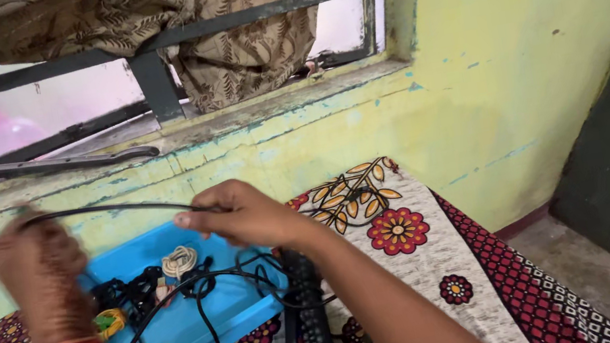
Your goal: The person sorts various cables and small plastic components by hand in a blue tray.
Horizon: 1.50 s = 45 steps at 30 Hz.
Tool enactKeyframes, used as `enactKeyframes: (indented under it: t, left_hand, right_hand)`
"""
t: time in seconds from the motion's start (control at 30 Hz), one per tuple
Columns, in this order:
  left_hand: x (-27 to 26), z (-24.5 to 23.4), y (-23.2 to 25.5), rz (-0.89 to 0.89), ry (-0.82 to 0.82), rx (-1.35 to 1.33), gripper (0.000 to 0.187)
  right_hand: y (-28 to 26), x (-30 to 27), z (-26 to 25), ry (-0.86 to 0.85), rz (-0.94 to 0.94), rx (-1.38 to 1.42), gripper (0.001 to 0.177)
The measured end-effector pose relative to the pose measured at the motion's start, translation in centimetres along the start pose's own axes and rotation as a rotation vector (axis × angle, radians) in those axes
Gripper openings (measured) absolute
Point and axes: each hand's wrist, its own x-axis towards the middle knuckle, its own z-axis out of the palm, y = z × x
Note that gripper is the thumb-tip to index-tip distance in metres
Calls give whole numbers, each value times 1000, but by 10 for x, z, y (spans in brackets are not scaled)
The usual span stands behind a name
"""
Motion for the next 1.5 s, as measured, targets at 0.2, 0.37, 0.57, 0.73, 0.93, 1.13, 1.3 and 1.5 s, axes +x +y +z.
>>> enactKeyframes:
  t: [0.2, 0.37, 0.57, 0.73, 0.93, 1.13, 1.3, 1.5]
  left_hand:
    - [-27, 12, 58, 16, -223, 838, 31]
    - [-80, 54, 101, 460, -491, 831, 77]
    - [-94, 61, 101, 142, -548, 486, 20]
    - [-87, 51, 80, 142, -476, 359, 15]
    - [-87, 39, 21, -38, -466, -12, 27]
    - [-106, 36, 20, -390, -573, 32, 29]
    - [-112, 24, 31, -268, -320, 287, 33]
    - [-132, 13, 50, -79, -324, 738, 33]
  right_hand:
    - [-3, 17, -16, 272, -325, -285, 44]
    - [-27, 16, -14, 198, -362, -293, 33]
    - [-18, 7, -4, -1, -173, 37, 35]
    - [-25, -6, 8, -145, 0, 416, 31]
    - [-41, -6, 35, -418, -22, 744, 23]
    - [-45, 7, 39, -281, -78, 833, 25]
    - [-11, -5, 22, 38, -16, 353, 46]
    - [54, -39, 21, -165, -49, -737, 50]
